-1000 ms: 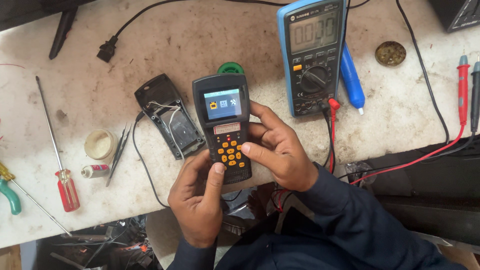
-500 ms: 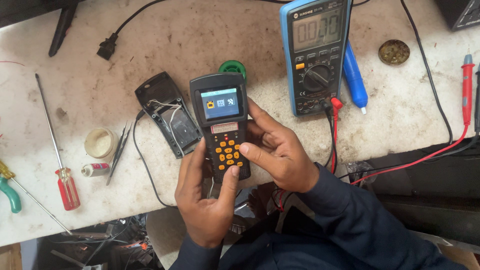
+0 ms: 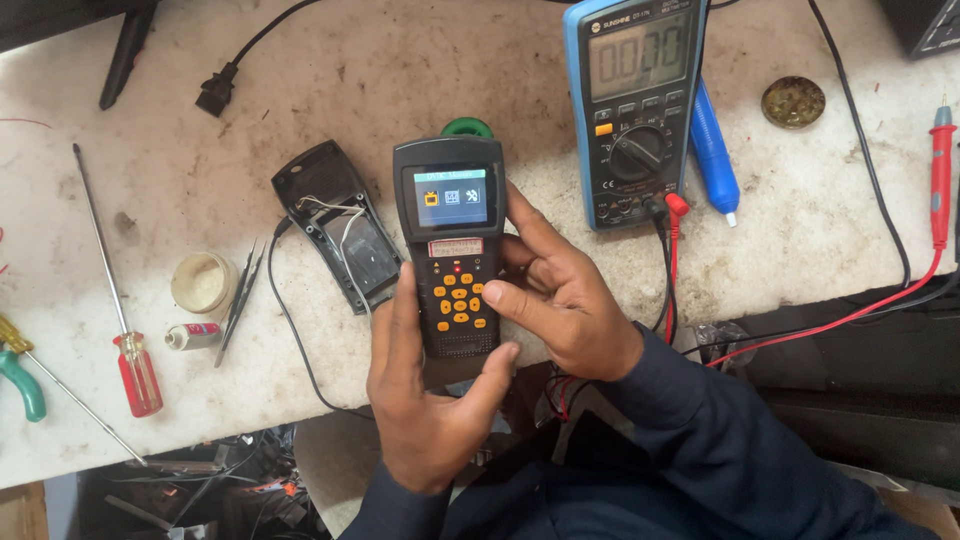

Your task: The person uses multimeter probes to test points on a handheld electronic device's circuit board, then presses buttons on the device to check its display and functions. The device powers on and shows a menu screen during testing.

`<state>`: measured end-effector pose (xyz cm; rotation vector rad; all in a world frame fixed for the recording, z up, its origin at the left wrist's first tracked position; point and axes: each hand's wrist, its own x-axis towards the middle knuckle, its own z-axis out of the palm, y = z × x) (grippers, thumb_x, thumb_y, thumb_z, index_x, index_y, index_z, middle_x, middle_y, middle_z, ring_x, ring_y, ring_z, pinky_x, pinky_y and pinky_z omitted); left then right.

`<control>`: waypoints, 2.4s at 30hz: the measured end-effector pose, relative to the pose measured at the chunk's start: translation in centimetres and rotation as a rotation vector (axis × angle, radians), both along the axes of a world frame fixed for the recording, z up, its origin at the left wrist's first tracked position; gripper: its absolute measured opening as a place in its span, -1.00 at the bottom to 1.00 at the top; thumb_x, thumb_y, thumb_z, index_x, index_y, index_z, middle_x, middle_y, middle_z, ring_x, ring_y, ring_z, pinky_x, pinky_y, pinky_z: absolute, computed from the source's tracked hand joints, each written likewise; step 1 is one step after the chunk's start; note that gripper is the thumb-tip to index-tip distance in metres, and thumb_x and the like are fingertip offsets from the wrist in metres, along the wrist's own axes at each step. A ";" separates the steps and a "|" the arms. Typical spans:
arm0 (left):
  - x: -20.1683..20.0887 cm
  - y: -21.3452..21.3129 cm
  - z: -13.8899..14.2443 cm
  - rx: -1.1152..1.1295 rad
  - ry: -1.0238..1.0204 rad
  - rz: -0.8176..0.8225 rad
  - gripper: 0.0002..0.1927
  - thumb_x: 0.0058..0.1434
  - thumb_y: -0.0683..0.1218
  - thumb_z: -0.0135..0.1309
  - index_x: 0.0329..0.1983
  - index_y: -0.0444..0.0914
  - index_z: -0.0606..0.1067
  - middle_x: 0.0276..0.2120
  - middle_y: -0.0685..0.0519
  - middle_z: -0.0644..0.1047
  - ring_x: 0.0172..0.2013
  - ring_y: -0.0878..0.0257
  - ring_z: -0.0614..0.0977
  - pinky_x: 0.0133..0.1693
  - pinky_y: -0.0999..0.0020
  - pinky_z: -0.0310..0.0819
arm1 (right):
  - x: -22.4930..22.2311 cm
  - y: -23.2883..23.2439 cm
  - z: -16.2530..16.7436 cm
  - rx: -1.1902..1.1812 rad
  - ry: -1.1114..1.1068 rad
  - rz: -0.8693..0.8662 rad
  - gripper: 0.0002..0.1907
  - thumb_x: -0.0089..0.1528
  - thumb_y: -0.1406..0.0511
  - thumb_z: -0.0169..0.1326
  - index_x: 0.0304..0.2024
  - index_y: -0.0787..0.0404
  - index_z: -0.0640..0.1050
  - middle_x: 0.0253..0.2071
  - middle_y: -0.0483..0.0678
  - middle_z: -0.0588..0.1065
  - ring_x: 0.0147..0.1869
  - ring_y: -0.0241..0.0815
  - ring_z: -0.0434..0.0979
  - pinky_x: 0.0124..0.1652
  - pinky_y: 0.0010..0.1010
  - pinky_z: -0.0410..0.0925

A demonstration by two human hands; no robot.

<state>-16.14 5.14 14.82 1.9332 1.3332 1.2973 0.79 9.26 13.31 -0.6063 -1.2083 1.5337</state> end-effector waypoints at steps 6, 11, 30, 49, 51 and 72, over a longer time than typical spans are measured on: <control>-0.5 -0.3 -0.9 -0.180 -0.368 -0.024 -0.44 0.36 -0.27 0.01 0.44 -0.44 0.29 0.11 -0.11 0.53 0.10 0.22 0.63 0.14 0.37 0.52 | 0.1 -0.1 0.1 0.002 -0.013 0.023 -0.14 0.36 0.48 -0.08 0.61 0.28 -0.17 0.41 0.19 0.34 0.45 -0.15 0.35 0.40 -0.33 0.22; 0.0 0.2 -1.6 -0.249 -0.437 0.129 -0.57 0.31 -0.30 0.10 0.25 -0.47 0.44 -0.04 -0.06 0.62 -0.09 0.29 0.65 -0.04 0.44 0.56 | 0.0 -0.1 -0.1 0.005 -0.006 0.040 -0.15 0.36 0.50 -0.07 0.61 0.29 -0.15 0.41 0.18 0.34 0.46 -0.15 0.34 0.40 -0.33 0.21; 0.1 0.1 -2.0 -0.301 -0.551 0.126 -0.64 0.30 -0.30 0.12 0.16 -0.47 0.46 -0.09 -0.05 0.63 -0.12 0.32 0.65 -0.07 0.46 0.56 | 0.0 -0.2 -0.2 -0.024 0.010 0.044 -0.16 0.36 0.50 -0.07 0.60 0.30 -0.13 0.40 0.19 0.34 0.45 -0.14 0.35 0.40 -0.33 0.21; 0.3 0.1 -2.1 -0.295 -0.544 0.099 -0.67 0.30 -0.31 0.11 0.13 -0.47 0.46 -0.11 -0.06 0.64 -0.11 0.31 0.66 -0.05 0.45 0.56 | -0.3 -0.3 -0.6 -0.010 -0.029 0.005 -0.08 0.27 0.59 -0.05 0.59 0.31 -0.16 0.41 0.15 0.32 0.44 -0.17 0.37 0.34 -0.33 0.30; 0.3 0.1 -2.1 -0.297 -0.546 0.095 -0.66 0.30 -0.31 0.11 0.14 -0.47 0.45 -0.11 -0.06 0.64 -0.10 0.30 0.67 -0.04 0.44 0.57 | -0.3 -0.4 -0.7 0.007 -0.016 0.010 -0.08 0.28 0.58 -0.05 0.60 0.31 -0.15 0.39 0.17 0.33 0.42 -0.16 0.39 0.35 -0.32 0.31; 0.3 0.2 -2.4 -0.229 -0.384 0.101 -0.63 0.25 -0.27 0.20 0.13 -0.43 0.50 -0.17 0.00 0.67 -0.19 0.35 0.67 -0.10 0.49 0.55 | -0.8 -0.1 -0.6 -0.021 -0.079 -0.104 -0.12 0.24 0.55 0.05 0.56 0.36 0.01 0.22 0.11 0.48 0.25 -0.20 0.53 0.24 -0.35 0.41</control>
